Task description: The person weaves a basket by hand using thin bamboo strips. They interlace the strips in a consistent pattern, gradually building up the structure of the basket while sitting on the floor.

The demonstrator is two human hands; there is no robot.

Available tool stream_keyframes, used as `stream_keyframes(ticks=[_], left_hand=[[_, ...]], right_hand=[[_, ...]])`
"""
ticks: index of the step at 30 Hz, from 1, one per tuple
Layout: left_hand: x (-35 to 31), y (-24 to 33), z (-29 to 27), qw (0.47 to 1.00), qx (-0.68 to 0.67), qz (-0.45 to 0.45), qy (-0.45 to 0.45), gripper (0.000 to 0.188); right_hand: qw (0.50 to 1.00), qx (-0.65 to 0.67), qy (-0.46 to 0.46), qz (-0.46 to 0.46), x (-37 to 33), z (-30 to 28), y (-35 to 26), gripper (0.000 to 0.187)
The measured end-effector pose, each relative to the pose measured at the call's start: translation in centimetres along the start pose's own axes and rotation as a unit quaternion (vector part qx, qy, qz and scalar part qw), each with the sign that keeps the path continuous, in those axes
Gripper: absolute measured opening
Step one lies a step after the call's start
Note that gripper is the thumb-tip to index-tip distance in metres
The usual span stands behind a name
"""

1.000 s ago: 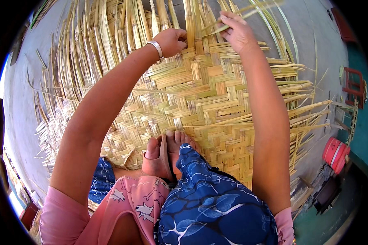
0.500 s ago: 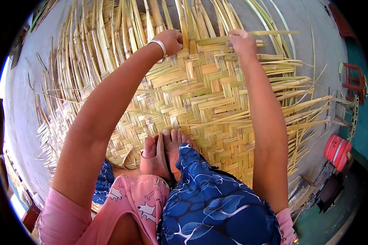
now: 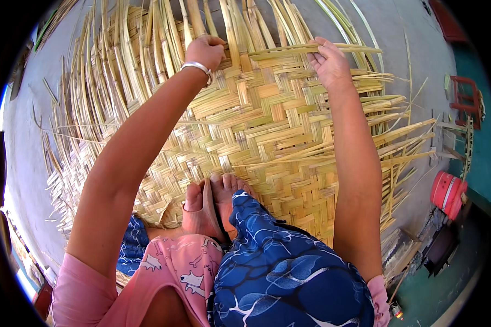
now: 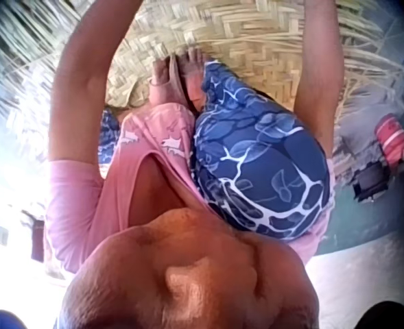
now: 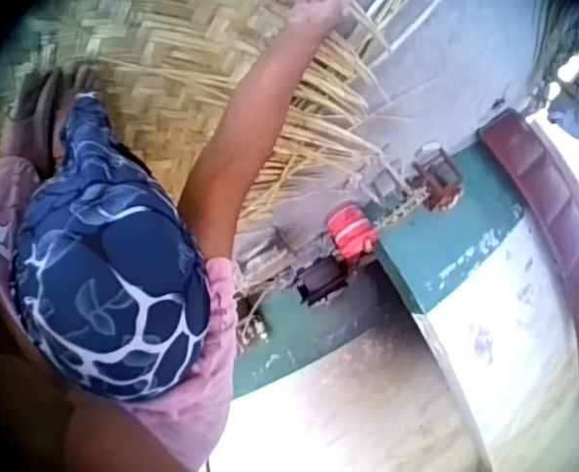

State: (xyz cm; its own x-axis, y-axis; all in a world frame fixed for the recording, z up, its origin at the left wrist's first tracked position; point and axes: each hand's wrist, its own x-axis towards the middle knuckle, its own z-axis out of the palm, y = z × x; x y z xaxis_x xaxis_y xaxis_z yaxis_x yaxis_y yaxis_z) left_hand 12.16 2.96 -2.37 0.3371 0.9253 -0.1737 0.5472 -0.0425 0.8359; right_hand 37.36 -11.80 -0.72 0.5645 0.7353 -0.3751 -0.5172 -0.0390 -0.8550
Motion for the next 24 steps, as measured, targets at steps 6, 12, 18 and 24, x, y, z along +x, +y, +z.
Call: stream_keyframes(ticks=[6, 12, 18, 24], left_hand=[[-2.7, 3.8, 3.2, 0.962, 0.165, 0.200, -0.084, 0.030], [-1.3, 6.7, 3.6, 0.950, 0.228, 0.097, -0.190, 0.028], [-2.2, 6.5, 4.6, 0.972, 0.202, 0.083, -0.083, 0.025], [-2.3, 6.4, 4.4, 0.988, 0.149, 0.040, -0.024, 0.024]], right_hand=[[0.998, 0.064, -0.001, -0.005, 0.0, -1.1, -1.6, 0.014], [0.994, 0.068, -0.091, 0.000, 1.5, -1.6, -2.1, 0.012], [0.988, 0.019, -0.153, 0.015, 4.3, 1.4, -3.1, 0.009], [0.917, -0.368, -0.150, -0.027, 5.6, 3.9, -1.7, 0.032]])
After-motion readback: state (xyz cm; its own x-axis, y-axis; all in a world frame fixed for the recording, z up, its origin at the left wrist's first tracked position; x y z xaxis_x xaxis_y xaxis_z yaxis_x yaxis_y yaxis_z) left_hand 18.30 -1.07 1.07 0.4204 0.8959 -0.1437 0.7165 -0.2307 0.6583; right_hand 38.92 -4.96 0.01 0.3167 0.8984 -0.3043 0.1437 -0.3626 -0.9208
